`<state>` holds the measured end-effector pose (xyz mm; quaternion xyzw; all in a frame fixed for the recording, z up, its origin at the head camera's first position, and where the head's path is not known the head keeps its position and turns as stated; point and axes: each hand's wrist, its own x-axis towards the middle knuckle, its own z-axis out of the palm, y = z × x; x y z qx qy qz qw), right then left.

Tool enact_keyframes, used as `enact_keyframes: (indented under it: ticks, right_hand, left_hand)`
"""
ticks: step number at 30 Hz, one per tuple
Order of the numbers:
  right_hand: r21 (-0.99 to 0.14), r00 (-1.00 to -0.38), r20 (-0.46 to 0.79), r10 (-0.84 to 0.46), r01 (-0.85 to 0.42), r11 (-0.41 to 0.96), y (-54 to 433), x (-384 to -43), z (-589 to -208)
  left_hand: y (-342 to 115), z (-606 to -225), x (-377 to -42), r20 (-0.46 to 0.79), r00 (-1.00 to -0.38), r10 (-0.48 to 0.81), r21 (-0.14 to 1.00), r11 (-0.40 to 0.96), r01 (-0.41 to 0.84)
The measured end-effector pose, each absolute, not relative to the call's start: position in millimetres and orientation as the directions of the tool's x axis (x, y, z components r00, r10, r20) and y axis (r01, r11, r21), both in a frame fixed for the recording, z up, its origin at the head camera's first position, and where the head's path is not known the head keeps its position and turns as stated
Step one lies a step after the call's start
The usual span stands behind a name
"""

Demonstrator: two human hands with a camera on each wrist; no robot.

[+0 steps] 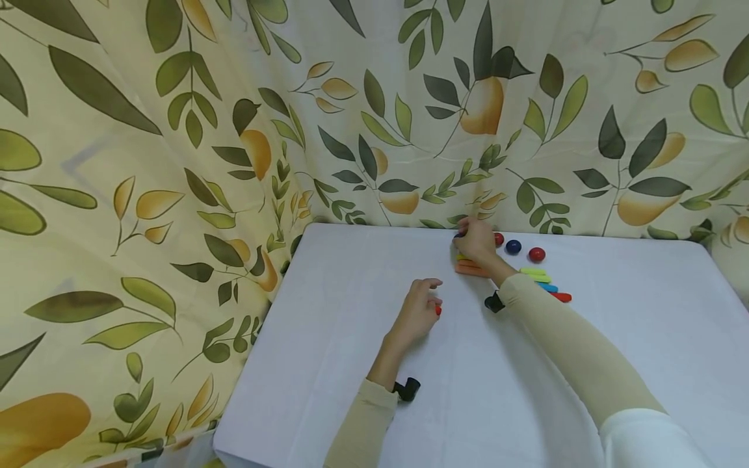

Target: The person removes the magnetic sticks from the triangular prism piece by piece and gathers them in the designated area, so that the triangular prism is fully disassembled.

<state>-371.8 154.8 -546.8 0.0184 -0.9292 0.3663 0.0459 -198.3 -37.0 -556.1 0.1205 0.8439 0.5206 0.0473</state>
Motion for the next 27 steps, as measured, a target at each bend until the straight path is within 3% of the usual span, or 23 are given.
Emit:
enact_keyframes:
  ticks: [9,18,27]
  right_hand:
    - [-0.718,-0.995,0.097,0.003,-0.068,0.693,160,-369,-547]
    - [-0.809,-0.995,0.099,0.031,-0.062,0.585,162,-347,-515]
    - [-0.982,-0.993,-0.110,-0.052,0.101,0.158,169,-310,-485]
  left_hand:
    - [-50,-548,-199,0.038,-0.975,0.218,0.951,0.291,0.103]
    - [-71,-543,-206,0.046,-0.994,0.103,0.961,0.267,0.072]
    - [-79,-554,-209,0.006,-0.993,0.119,0.952,0.302,0.042]
